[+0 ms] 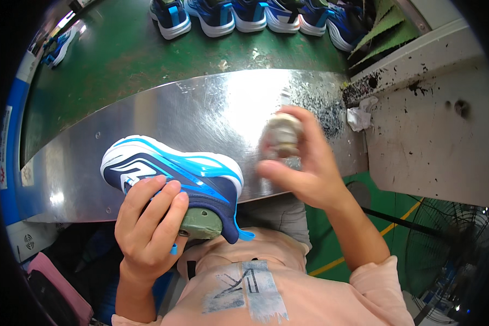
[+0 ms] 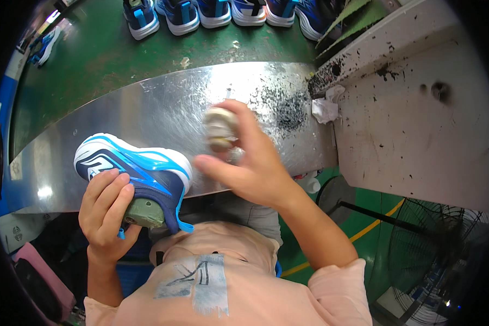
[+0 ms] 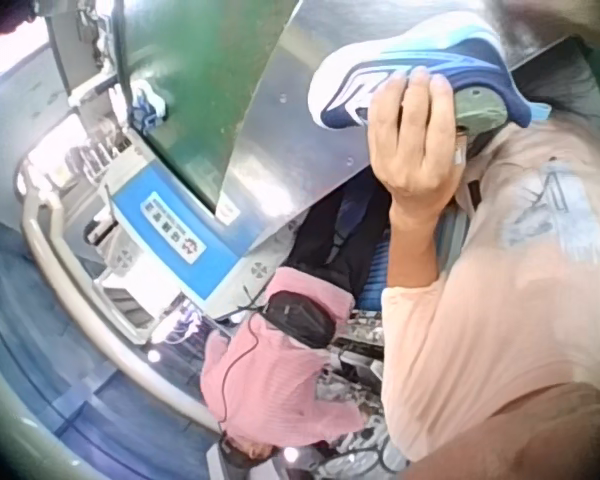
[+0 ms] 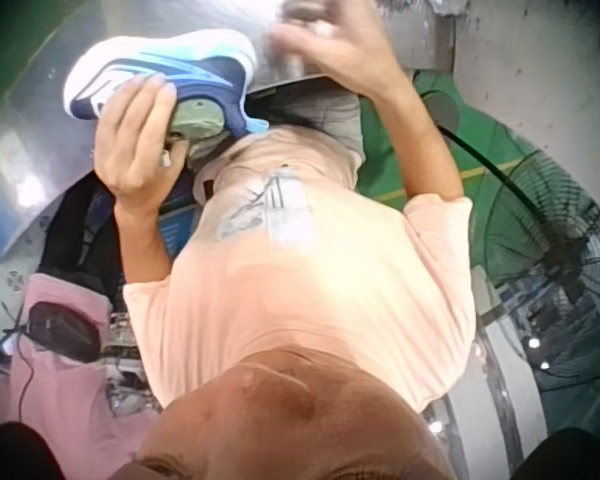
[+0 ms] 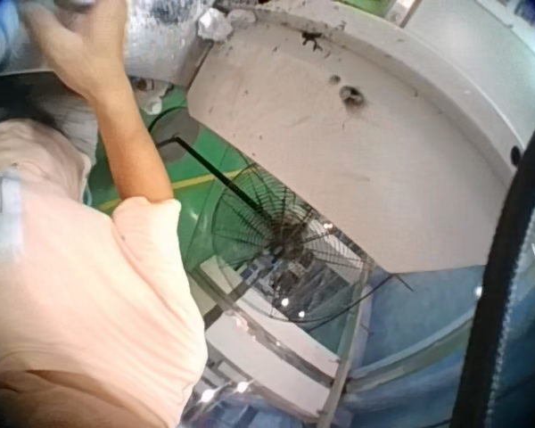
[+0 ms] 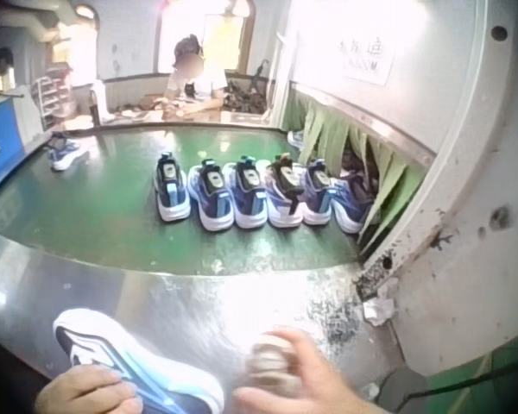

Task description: The person applies adhesive to the side of a shoe using a syringe and then places the shoe onto a moving conveyor belt.

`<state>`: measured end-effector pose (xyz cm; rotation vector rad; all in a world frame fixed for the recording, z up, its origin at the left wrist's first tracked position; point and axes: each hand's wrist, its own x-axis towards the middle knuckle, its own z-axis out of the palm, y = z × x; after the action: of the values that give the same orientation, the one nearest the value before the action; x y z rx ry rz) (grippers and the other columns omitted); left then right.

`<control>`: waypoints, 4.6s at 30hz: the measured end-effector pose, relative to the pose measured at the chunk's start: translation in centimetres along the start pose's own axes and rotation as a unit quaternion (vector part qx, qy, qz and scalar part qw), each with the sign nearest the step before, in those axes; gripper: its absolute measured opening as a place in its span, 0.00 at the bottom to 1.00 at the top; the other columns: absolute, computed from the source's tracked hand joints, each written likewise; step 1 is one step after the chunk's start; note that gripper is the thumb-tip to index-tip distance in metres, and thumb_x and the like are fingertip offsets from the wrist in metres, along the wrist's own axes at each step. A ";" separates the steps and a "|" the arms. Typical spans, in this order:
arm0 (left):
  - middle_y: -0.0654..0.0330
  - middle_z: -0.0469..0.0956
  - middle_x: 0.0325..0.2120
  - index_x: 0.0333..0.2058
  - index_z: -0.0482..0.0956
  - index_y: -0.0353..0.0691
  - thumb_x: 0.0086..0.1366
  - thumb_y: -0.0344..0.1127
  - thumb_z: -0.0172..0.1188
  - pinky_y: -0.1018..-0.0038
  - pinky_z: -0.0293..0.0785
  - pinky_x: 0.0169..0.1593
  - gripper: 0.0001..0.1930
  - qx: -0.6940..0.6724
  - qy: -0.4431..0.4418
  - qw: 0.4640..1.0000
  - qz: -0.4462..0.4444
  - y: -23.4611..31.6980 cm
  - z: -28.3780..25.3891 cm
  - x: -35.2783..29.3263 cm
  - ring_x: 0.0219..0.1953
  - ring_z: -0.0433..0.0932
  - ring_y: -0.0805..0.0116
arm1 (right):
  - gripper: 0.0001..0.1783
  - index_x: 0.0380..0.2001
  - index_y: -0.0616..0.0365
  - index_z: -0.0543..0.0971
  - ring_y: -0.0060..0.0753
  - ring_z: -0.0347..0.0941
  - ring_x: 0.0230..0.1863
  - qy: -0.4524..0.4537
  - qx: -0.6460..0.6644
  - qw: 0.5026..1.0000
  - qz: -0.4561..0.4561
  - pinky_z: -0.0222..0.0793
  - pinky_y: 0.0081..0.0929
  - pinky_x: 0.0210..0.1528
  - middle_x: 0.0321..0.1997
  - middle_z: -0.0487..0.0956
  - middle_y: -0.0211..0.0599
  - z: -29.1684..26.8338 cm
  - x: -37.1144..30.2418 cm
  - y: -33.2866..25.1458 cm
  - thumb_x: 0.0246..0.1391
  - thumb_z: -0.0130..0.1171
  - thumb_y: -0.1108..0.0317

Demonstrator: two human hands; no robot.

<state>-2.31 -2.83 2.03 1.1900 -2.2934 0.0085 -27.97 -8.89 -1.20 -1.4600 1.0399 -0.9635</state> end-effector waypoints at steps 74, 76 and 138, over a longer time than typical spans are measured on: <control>0.61 0.73 0.45 0.42 0.73 0.47 0.58 0.31 0.59 0.59 0.66 0.59 0.12 0.063 0.069 0.995 0.029 0.9 3.0 -10.3 0.52 0.71 0.58 | 0.27 0.54 0.59 0.64 0.15 0.63 0.36 0.120 -0.060 0.991 0.003 0.63 0.14 0.37 0.40 0.69 0.26 -3.7 -5.0 3.7 0.57 0.58 0.57; 0.61 0.73 0.45 0.42 0.73 0.47 0.58 0.31 0.59 0.59 0.66 0.59 0.12 0.064 0.072 0.995 0.029 0.8 3.1 -10.4 0.52 0.71 0.58 | 0.27 0.54 0.59 0.64 0.15 0.64 0.36 0.125 -0.051 0.991 0.021 0.64 0.14 0.36 0.39 0.69 0.26 -3.6 -4.9 3.7 0.57 0.58 0.58; 0.63 0.78 0.38 0.36 0.79 0.43 0.57 0.31 0.56 0.69 0.73 0.52 0.08 -0.058 0.122 0.991 -0.012 0.3 1.4 -6.3 0.44 0.77 0.66 | 0.51 0.51 0.70 0.63 0.17 0.57 0.23 -0.237 0.155 0.921 0.266 0.49 0.15 0.23 0.27 0.69 0.32 10.4 5.8 -10.7 0.45 0.49 0.27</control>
<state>-0.34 1.75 -2.02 1.0921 -2.0389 0.0110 -15.26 -10.66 8.37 -0.9922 0.8110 -0.3314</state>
